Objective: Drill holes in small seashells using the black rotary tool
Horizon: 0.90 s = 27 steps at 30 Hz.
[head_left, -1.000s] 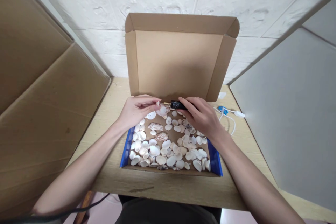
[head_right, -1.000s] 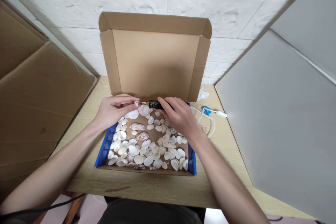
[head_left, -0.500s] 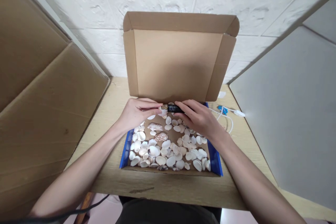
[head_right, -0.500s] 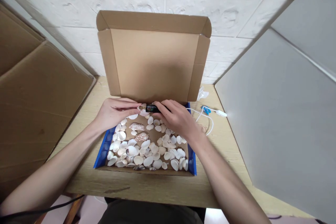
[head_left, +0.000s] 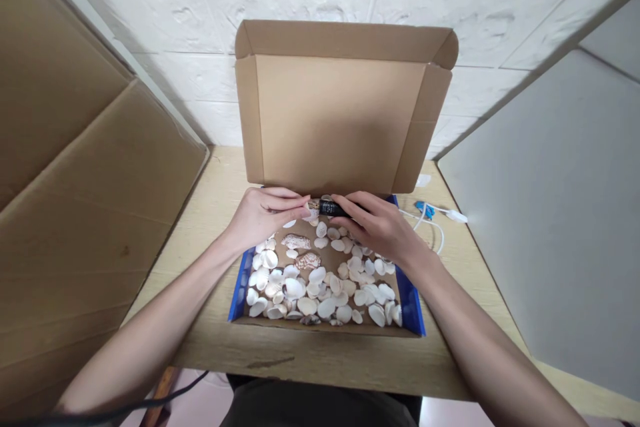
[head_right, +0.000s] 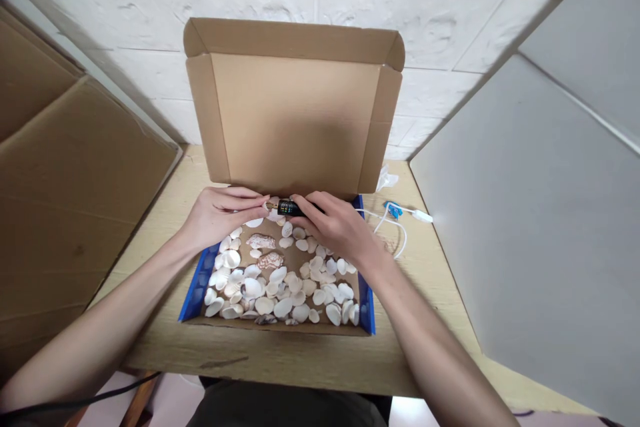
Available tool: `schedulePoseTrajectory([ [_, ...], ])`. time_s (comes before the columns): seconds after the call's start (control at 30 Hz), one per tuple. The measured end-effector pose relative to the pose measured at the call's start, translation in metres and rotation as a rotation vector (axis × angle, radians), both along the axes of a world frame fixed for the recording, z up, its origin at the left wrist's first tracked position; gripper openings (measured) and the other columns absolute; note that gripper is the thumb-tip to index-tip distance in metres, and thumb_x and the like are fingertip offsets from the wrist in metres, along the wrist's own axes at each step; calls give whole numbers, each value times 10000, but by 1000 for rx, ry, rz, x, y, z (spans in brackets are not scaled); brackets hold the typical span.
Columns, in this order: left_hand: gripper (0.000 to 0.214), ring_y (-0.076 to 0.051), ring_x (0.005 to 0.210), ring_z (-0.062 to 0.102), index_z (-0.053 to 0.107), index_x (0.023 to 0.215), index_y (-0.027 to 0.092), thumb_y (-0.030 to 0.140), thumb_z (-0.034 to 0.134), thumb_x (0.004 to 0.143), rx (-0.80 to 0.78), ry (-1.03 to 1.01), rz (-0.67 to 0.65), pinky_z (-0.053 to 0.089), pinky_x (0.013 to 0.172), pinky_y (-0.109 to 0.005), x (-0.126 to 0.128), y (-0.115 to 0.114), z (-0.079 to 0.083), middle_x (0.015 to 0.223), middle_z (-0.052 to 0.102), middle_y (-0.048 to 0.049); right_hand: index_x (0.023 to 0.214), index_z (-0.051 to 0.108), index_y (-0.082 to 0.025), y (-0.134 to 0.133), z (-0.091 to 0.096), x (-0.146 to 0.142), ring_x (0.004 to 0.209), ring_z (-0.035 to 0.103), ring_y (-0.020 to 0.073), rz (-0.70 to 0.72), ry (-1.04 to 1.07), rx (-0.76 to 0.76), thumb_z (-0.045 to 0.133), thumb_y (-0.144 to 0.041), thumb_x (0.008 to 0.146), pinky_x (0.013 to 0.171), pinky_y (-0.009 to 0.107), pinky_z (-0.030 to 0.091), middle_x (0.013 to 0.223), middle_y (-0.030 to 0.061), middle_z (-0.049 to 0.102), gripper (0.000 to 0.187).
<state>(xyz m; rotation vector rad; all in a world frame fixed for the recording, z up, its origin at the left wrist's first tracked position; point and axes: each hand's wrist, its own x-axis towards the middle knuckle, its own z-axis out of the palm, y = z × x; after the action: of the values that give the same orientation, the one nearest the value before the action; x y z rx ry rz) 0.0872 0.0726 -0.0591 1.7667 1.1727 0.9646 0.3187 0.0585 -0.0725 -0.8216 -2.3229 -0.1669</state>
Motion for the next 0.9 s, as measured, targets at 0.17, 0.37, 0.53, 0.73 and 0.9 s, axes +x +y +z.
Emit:
schedulePoseTrajectory([
  [0.17,215,-168,742,705,778,898,211,305,768,705,-31,-17,30,555,623,-230,0,0,2,853,771,-53,1184,549,-124,-1,1,0,783,621,163,-33,17,48,548,-273,912,681,291,537,909,94,671,310],
  [0.37,285,-158,702,692,771,934,200,309,786,671,-60,-21,36,546,610,-227,3,-1,2,841,766,-48,1168,557,-107,-1,1,-1,780,612,163,-43,25,79,561,-263,903,675,291,533,892,95,666,307],
  [0.53,334,-151,683,679,764,963,197,366,782,675,-48,25,28,532,587,-221,3,-2,2,845,758,-51,1183,543,-114,-1,1,-1,779,609,163,-29,19,78,554,-259,906,672,292,530,895,93,662,313],
  [0.73,306,-160,698,700,760,954,187,371,750,710,-79,35,-2,560,626,-229,4,-4,2,857,766,-54,1157,548,-104,0,1,-1,763,603,168,-9,12,75,567,-247,897,662,299,526,890,102,660,298],
  [0.9,277,-170,711,714,756,931,175,360,730,726,-60,31,9,578,633,-231,4,-4,0,843,769,-52,1173,536,-124,0,1,-1,775,613,171,-24,10,64,551,-260,907,674,306,523,910,100,667,300],
])
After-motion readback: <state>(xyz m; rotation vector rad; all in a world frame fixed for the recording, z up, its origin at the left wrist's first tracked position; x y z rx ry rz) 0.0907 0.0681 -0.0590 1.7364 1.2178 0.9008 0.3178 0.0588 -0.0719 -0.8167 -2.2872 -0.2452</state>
